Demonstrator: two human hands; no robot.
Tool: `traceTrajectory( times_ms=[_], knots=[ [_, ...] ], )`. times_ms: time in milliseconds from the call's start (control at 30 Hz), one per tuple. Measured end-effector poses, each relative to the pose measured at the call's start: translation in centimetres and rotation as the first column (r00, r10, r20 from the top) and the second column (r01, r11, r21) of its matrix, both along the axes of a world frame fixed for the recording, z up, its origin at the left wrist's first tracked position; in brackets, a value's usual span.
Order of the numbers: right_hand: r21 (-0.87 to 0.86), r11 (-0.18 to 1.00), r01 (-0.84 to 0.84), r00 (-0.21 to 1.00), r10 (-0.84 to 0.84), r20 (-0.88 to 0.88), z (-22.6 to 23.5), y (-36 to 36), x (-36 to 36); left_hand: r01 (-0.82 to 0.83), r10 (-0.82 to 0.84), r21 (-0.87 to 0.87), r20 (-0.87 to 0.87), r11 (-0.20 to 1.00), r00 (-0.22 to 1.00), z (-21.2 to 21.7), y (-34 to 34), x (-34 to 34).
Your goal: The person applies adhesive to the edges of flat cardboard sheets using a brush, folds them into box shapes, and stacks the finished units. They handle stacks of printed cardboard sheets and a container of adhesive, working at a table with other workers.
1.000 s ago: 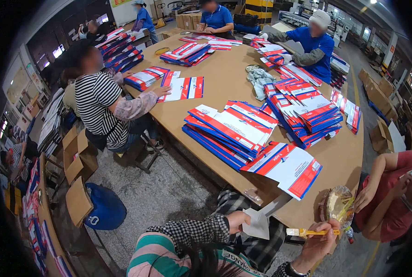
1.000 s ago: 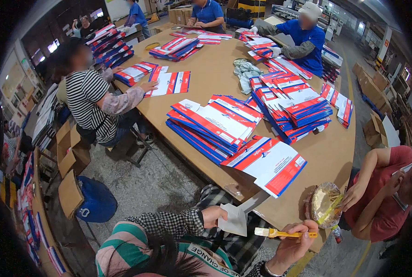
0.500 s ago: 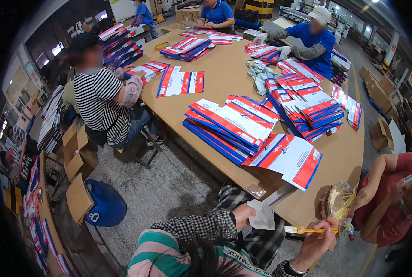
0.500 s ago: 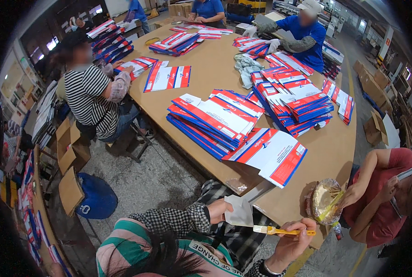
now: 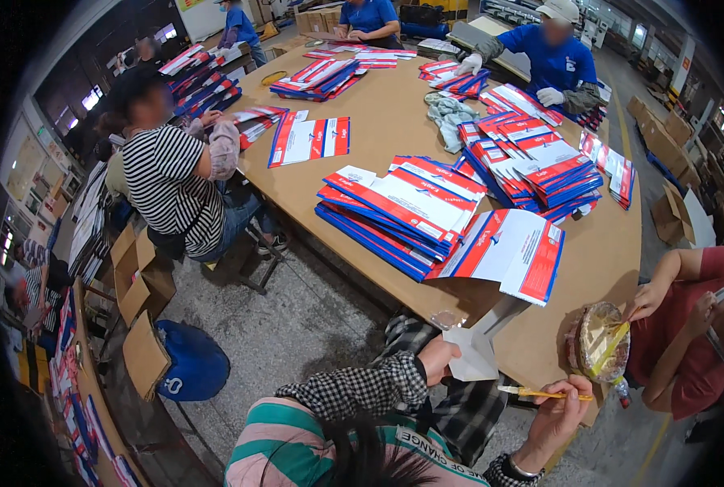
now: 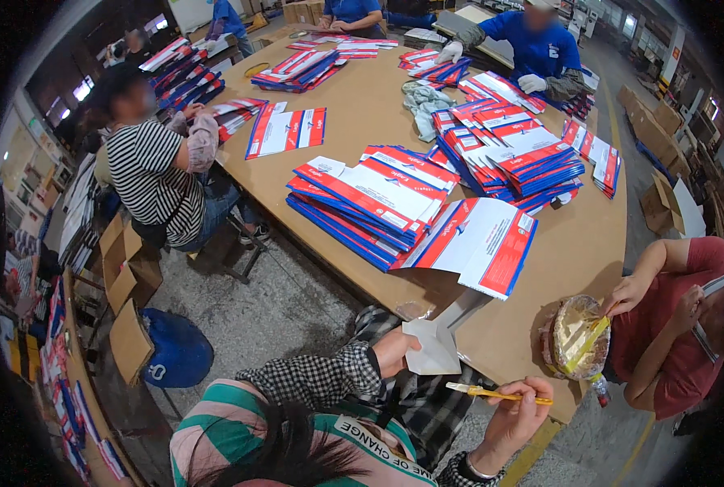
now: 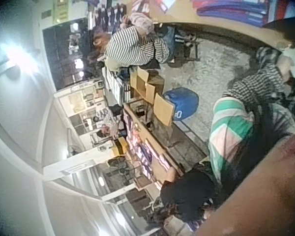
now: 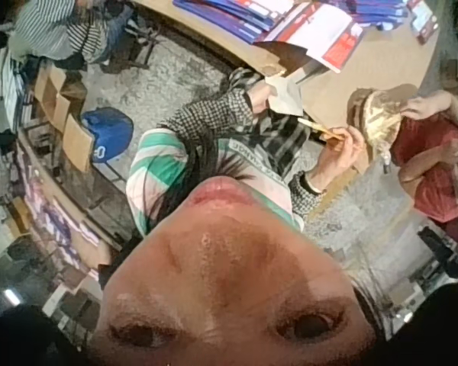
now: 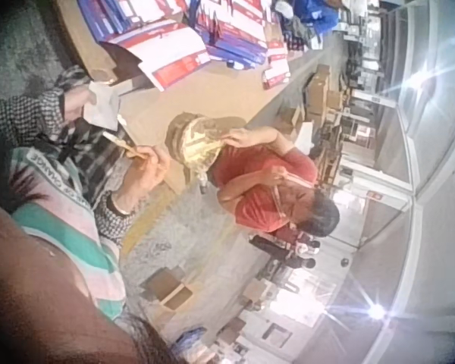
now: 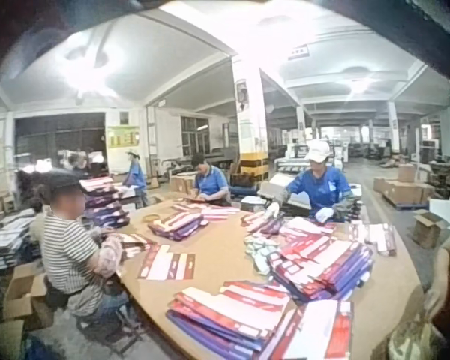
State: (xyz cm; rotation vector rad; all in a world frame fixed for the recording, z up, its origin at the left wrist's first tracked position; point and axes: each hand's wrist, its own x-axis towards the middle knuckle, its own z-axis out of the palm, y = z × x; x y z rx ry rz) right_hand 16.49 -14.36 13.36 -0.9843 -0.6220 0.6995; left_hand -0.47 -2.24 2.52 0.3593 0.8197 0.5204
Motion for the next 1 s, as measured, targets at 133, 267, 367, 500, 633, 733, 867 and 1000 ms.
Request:
traceTrajectory(
  times_ms=[133, 267, 367, 500, 633, 733, 867, 1000],
  knots=[
    [-0.027, 1.0, -0.015, 1.0, 0.015, 0.021, -0.2, -0.4, 0.1, -0.033, 0.03, 0.045, 0.062, 0.998, 0.998, -0.4, 0.2, 0.3],
    [-0.042, 0.997, 0.065, 0.998, -0.065, 0.009, -1.0, -0.9, 0.6, -0.16, 0.151, 0.129, 0.08, 0.979, 0.985, 0.9, 0.2, 1.3],
    [-0.103, 0.991, 0.089, 0.996, -0.088, 0.01, -0.5, -0.8, 0.3, -0.176, 0.157, 0.147, 0.128, 0.973, 0.979, 0.1, 0.5, 1.3],
    [-0.03, 1.0, 0.004, 0.999, -0.003, 0.04, -0.6, -0.8, 0.7, -0.133, 0.103, 0.195, 0.157, 0.972, 0.982, 0.2, 0.8, 1.0],
    [-0.036, 0.999, 0.004, 0.996, -0.001, 0.088, -1.3, -0.9, 0.9, -0.124, 0.1, 0.17, 0.143, 0.978, 0.985, 0.2, 0.8, 1.4],
    [-0.109, 0.993, 0.046, 0.989, -0.03, 0.145, -1.7, -0.8, 0.6, -0.122, 0.101, 0.17, 0.126, 0.978, 0.987, -0.3, 0.5, 1.5],
    [-0.232, 0.971, 0.059, 0.984, -0.017, 0.179, -2.6, -0.1, 0.5, -0.108, 0.085, 0.192, 0.123, 0.976, 0.989, -0.3, 0.3, 1.4],
    [-0.242, 0.968, 0.063, 0.986, -0.023, 0.166, -3.4, 0.2, 0.5, -0.091, 0.077, 0.186, 0.084, 0.978, 0.994, 0.4, 0.5, 1.3]
  ],
)
